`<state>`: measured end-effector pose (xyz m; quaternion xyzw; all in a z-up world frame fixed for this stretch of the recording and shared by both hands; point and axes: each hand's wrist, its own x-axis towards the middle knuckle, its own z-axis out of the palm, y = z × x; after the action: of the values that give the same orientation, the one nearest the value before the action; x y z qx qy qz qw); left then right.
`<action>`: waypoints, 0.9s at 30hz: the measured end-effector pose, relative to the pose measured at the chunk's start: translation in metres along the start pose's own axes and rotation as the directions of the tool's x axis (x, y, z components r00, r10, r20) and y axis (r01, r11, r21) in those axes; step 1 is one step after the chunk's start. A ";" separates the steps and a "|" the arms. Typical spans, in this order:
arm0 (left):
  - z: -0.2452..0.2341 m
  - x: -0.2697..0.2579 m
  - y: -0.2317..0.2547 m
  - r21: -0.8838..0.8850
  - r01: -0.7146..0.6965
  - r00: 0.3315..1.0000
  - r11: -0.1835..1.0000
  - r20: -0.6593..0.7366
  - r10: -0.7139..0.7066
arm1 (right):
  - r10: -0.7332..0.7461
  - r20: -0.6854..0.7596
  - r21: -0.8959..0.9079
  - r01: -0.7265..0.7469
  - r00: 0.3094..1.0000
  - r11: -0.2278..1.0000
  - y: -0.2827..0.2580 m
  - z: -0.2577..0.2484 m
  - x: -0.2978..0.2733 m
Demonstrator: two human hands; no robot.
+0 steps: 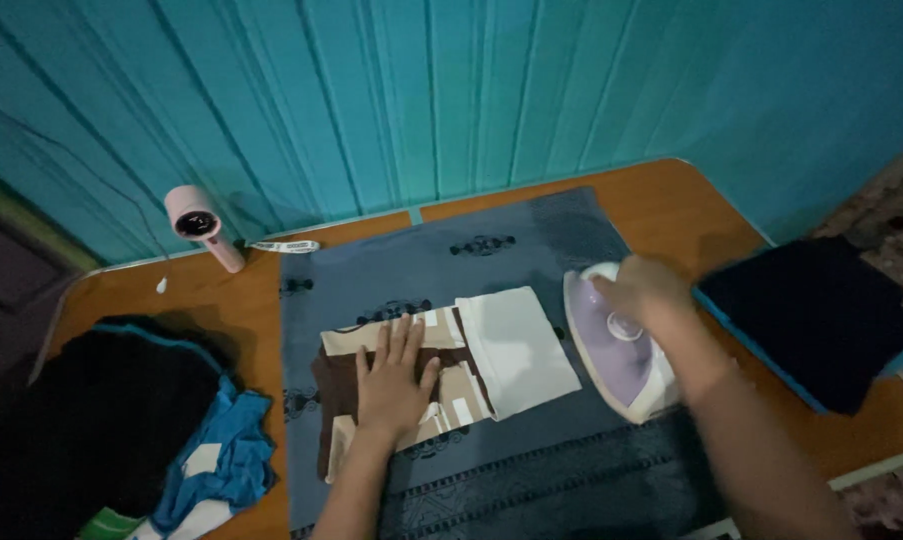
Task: Ironing and folding a piece of clothing on a table.
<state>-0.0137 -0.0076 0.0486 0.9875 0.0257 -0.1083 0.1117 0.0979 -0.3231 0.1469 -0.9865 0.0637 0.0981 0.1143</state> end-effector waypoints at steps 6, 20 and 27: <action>0.009 0.008 -0.004 0.041 -0.001 1.000 0.999 -0.005 0.001 | 0.021 -0.324 0.114 0.017 0.946 0.993 0.063 -0.025 0.017; 0.068 0.036 -0.026 0.091 -0.065 0.916 0.994 -0.389 0.096 | 0.133 -0.920 0.329 0.542 0.370 0.773 0.096 0.054 0.080; 0.066 0.034 -0.025 0.085 -0.072 0.915 0.994 -0.390 0.100 | 0.134 -0.929 0.351 0.711 0.345 0.609 0.109 0.093 0.060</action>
<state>0.0042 0.0027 -0.0276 0.9925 0.0003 0.0967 0.0747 0.1236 -0.4130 0.0226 -0.7298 -0.0523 -0.5063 0.4565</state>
